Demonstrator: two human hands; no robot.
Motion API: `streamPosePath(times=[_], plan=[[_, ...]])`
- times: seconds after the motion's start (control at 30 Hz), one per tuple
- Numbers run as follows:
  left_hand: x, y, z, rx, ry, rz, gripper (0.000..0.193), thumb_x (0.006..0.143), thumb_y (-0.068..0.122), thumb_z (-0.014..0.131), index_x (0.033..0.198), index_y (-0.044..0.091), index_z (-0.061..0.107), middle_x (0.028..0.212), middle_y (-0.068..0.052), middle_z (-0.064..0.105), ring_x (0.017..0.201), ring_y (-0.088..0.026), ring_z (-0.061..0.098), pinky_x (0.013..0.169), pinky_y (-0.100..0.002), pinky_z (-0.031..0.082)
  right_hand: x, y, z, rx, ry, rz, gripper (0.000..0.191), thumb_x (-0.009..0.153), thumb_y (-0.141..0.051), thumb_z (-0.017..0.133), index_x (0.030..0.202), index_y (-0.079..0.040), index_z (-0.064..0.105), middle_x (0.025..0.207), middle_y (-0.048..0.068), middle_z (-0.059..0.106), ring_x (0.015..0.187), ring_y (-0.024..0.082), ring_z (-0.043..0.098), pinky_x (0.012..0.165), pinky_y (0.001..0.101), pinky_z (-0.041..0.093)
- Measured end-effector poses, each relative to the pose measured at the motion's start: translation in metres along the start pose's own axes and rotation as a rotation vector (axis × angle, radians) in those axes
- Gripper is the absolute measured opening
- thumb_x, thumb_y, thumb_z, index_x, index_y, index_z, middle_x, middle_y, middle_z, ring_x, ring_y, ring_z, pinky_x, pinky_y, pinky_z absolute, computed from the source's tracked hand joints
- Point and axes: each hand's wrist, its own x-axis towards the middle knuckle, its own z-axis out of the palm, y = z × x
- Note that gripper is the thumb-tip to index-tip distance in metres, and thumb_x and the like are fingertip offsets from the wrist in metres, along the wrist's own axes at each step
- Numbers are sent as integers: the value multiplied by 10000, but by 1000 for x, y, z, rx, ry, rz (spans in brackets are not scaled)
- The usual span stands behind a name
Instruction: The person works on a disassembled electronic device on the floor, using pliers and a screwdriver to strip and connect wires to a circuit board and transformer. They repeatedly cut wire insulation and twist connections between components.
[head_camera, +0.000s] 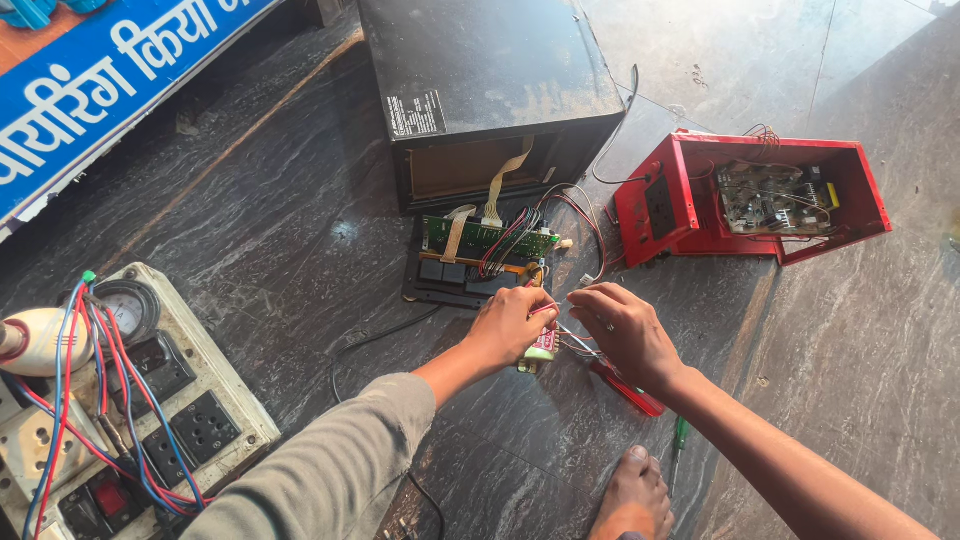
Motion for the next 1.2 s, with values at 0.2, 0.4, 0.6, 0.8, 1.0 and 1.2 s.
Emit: streamPosePath(times=[0.2,0.4,0.6,0.8,1.0,1.2], plan=[[-2,2,-5,100,30,33,295,978,311,593,1016,58,740,867,-175,743,847,-359,730,782,-467,554,-1,-1,5,-30,-100,-45,210,880,-137,721,1072,-52,715,1014,107,719,917,303,728,796,392,587],[-18,5,-12,166,32,158,307,1017,287,496,1109,44,659,1033,-202,705,947,-398,691,822,-502,528,0,-11,24,289,-113,266,302,889,-164,734,1142,-8,681,1011,102,793,931,178,782,795,328,615],[-20,4,-20,113,37,97,264,1046,272,448,1124,25,500,1058,-220,675,986,-426,667,846,-526,498,7,-14,30,477,-99,594,277,890,-107,705,1138,15,703,964,104,809,878,131,736,771,302,600],[-18,-1,-27,97,112,127,202,1020,223,503,1066,30,539,1053,-184,698,990,-404,678,836,-512,509,13,-14,29,495,-85,579,202,915,-125,691,1054,15,734,937,95,808,878,98,757,788,277,608],[-19,0,-33,90,108,93,190,982,218,610,997,35,659,966,-141,750,922,-332,735,787,-448,559,23,-17,30,277,-87,339,158,912,-137,711,1035,-55,766,973,61,734,836,129,743,737,289,622],[-19,-4,-28,27,116,35,204,943,237,651,1034,72,731,946,-125,769,896,-317,747,784,-432,566,29,-23,30,278,-53,344,145,897,-128,722,1006,-47,775,982,63,729,843,141,747,727,300,617]])
